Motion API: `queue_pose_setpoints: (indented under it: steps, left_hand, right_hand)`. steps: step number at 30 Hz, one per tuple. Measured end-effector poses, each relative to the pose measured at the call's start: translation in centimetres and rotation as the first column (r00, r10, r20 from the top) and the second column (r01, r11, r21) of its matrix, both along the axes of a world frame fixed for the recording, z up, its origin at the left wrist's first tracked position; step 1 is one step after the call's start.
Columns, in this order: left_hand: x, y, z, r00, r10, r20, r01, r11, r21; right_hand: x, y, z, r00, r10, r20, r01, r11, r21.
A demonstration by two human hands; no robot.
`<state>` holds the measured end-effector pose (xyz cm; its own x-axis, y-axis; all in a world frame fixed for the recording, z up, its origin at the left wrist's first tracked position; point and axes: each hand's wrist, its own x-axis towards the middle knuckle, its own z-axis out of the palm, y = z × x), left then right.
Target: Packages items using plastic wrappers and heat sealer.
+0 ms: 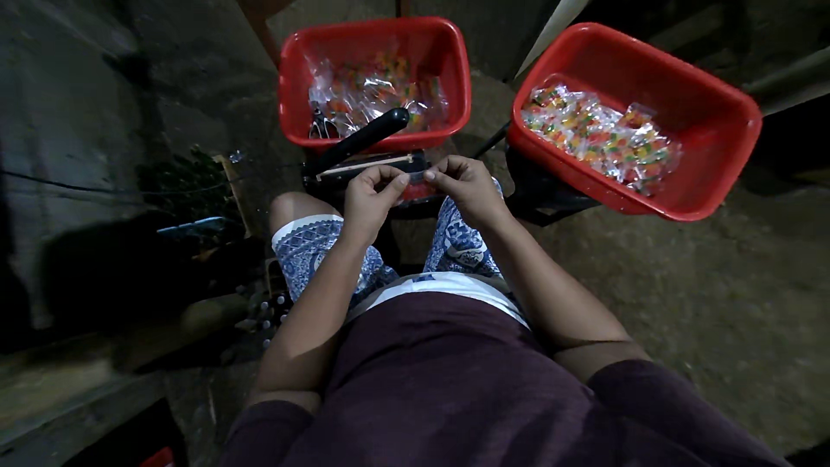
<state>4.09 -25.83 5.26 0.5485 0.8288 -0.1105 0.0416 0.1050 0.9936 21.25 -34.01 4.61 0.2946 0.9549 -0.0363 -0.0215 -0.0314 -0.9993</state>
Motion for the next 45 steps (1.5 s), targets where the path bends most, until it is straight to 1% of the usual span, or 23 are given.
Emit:
queue_pose_setpoints:
  steps: [3, 5, 14, 19, 23, 27, 30, 34, 37, 41, 45]
  left_hand:
    - [0.1, 0.1, -0.4, 0.999, -0.035, 0.014, 0.034, 0.998, 0.052]
    - [0.2, 0.2, -0.8, 0.999, -0.037, -0.005, 0.037, 0.995, 0.090]
    - [0.1, 0.0, -0.7, 0.995, -0.068, -0.070, 0.076, 0.990, 0.119]
    - [-0.2, -0.5, 0.7, 0.997, -0.053, -0.054, 0.058, 0.992, 0.108]
    - [-0.5, -1.4, 2.1, 1.000, -0.001, -0.019, 0.002, 0.996, 0.090]
    - [-0.8, -2.2, 2.9, 1.000, 0.016, 0.021, -0.018, 0.996, 0.088]
    - [-0.5, -2.3, 2.5, 0.996, 0.070, 0.061, -0.071, 0.997, 0.028]
    - [0.0, -2.3, 1.8, 0.987, 0.142, 0.079, -0.130, 0.982, -0.137]
    - [0.4, -1.8, 0.3, 0.980, 0.187, 0.065, -0.174, 0.970, -0.169]
    - [0.9, -0.7, -2.4, 0.980, 0.197, -0.022, -0.197, 0.955, -0.220]
    - [0.7, 0.4, -4.4, 0.976, 0.200, -0.085, -0.217, 0.881, -0.421]
  right_hand:
    - [-0.2, -0.1, -0.1, 1.000, 0.004, -0.016, -0.004, 1.000, 0.006]
    - [-0.2, -0.1, -0.1, 1.000, 0.006, -0.003, -0.006, 1.000, 0.003]
    - [0.2, -0.6, 0.1, 0.998, 0.059, 0.038, -0.059, 0.998, -0.001]
    - [0.0, -0.9, 0.9, 0.995, 0.060, 0.074, -0.064, 0.997, 0.054]
    - [-0.3, -1.4, 1.8, 0.992, 0.064, 0.110, -0.076, 0.991, 0.107]
    - [-0.4, -1.9, 2.2, 0.978, 0.063, 0.199, -0.089, 0.989, 0.121]
    - [-0.5, -1.6, 2.2, 0.973, 0.049, 0.227, -0.073, 0.993, 0.095]
    - [-0.5, -1.1, 1.4, 0.974, 0.035, 0.225, -0.056, 0.994, 0.090]
    - [-0.3, -0.6, 0.2, 0.976, 0.034, 0.217, -0.048, 0.997, 0.060]
    - [-0.2, 0.5, -2.4, 0.985, 0.040, 0.170, -0.031, 0.998, -0.057]
    - [-0.5, 3.0, -5.6, 0.987, 0.046, 0.154, -0.017, 0.982, -0.186]
